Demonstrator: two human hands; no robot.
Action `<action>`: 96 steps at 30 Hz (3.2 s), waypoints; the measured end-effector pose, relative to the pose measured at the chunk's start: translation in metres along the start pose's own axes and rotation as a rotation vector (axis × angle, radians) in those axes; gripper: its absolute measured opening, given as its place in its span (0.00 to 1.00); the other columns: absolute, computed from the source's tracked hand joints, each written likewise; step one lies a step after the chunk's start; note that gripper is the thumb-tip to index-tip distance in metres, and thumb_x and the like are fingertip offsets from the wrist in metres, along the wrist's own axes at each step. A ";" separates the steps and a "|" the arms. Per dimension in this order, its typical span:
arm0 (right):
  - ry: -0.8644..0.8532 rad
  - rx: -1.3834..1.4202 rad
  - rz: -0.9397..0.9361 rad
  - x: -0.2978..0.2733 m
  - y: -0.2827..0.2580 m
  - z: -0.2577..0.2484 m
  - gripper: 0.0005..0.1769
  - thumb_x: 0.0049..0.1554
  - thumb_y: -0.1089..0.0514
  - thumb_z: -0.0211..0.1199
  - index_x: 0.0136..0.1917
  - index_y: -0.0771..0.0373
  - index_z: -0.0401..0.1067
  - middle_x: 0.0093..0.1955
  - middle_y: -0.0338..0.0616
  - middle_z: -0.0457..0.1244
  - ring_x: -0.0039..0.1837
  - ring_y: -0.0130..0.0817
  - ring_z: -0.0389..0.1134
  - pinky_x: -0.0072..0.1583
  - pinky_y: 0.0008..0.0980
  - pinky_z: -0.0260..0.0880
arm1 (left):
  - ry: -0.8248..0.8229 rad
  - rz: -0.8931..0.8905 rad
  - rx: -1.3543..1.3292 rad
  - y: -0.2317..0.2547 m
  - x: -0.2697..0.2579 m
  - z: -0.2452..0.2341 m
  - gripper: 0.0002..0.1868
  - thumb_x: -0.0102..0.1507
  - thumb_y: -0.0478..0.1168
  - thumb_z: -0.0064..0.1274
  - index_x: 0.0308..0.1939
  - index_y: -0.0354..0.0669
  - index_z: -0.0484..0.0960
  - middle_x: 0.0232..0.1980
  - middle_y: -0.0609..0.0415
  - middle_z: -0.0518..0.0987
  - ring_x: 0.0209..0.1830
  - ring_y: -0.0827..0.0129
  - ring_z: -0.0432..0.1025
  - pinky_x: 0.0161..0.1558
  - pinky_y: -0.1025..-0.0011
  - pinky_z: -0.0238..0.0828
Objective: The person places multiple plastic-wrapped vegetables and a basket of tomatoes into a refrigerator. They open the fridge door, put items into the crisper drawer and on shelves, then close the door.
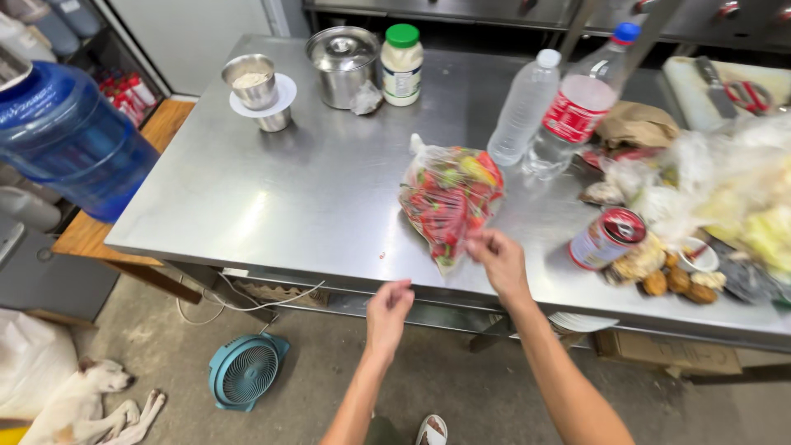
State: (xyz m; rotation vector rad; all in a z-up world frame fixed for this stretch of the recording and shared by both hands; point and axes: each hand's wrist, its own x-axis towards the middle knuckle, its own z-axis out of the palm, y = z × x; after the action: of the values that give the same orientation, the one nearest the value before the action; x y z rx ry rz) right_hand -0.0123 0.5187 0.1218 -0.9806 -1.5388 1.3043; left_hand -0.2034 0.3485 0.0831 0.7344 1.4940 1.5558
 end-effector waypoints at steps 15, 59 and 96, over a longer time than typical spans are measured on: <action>0.122 -0.603 -0.164 0.192 -0.082 0.089 0.13 0.55 0.60 0.66 0.54 0.60 0.81 0.49 0.49 0.72 0.50 0.35 0.74 0.53 0.32 0.72 | -0.205 0.366 0.263 0.086 0.289 0.048 0.26 0.60 0.40 0.62 0.60 0.35 0.75 0.53 0.44 0.78 0.48 0.64 0.74 0.48 0.67 0.72; -0.218 -0.843 -0.014 0.206 -0.146 0.084 0.09 0.44 0.59 0.65 0.36 0.66 0.74 0.31 0.53 0.68 0.35 0.45 0.71 0.40 0.45 0.69 | -0.201 0.402 0.264 0.131 0.271 0.064 0.03 0.62 0.34 0.56 0.36 0.37 0.83 0.31 0.52 0.85 0.29 0.73 0.79 0.34 0.73 0.75; -0.209 -0.845 0.144 0.202 -0.136 0.079 0.10 0.47 0.58 0.65 0.35 0.67 0.69 0.32 0.56 0.67 0.36 0.47 0.69 0.42 0.45 0.68 | -0.414 0.451 0.751 0.148 0.255 0.063 0.10 0.69 0.37 0.40 0.49 0.42 0.76 0.38 0.35 0.82 0.38 0.37 0.76 0.40 0.46 0.69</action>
State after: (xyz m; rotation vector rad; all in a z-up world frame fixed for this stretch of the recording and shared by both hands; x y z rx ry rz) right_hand -0.1551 0.6656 0.2752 -1.5195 -2.2903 0.8449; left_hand -0.2958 0.6094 0.2018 1.8058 1.6465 0.9982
